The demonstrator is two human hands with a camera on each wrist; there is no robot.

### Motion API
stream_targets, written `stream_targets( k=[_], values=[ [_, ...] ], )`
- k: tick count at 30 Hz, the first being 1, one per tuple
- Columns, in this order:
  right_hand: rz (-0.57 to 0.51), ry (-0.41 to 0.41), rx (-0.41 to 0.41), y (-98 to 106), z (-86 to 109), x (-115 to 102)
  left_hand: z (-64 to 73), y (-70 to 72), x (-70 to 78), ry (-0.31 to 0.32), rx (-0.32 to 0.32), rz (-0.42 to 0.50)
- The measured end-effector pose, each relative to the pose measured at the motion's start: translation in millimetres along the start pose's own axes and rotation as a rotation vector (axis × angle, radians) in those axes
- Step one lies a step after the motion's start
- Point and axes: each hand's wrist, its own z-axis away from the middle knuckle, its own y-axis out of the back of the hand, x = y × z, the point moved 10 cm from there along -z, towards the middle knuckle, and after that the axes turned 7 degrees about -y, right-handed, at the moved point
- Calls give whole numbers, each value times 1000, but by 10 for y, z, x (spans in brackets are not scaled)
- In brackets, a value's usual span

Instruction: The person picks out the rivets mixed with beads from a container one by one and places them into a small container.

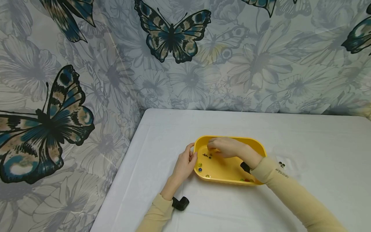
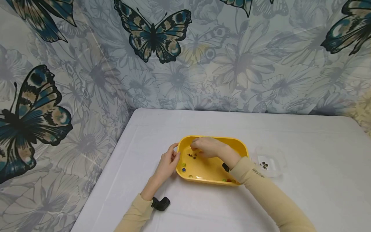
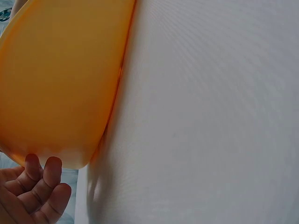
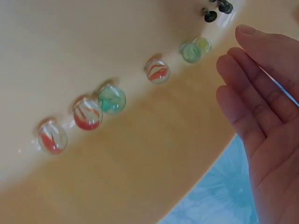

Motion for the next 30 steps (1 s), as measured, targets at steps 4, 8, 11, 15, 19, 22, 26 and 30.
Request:
stream_targets(
  k=[4,8,11,15,19,22,26,30],
  values=[
    [-5,4,-23,-49,-39,-10,1,3,5,-6,-2,2],
    [-9,6,-39,-82,-62,-12,2,5,11,-10,-2,-3],
    [-17,6,-41,-94,-76,-7,1,4,10,-5,-4,-4],
    [-19,-1,-42,-118,-97,16,3,3,9,4,-8,1],
    [-22,-3,-43,-145,-123,25,1,8,12,4,-8,-1],
    [-25,0,-48,-165,-139,23,0,4,11,1,-10,-6],
    [-30,-4,-59,-196,-154,34,0,0,6,3,-15,-1],
    [-32,-7,-66,-223,-166,49,0,4,4,2,-16,2]
  ],
)
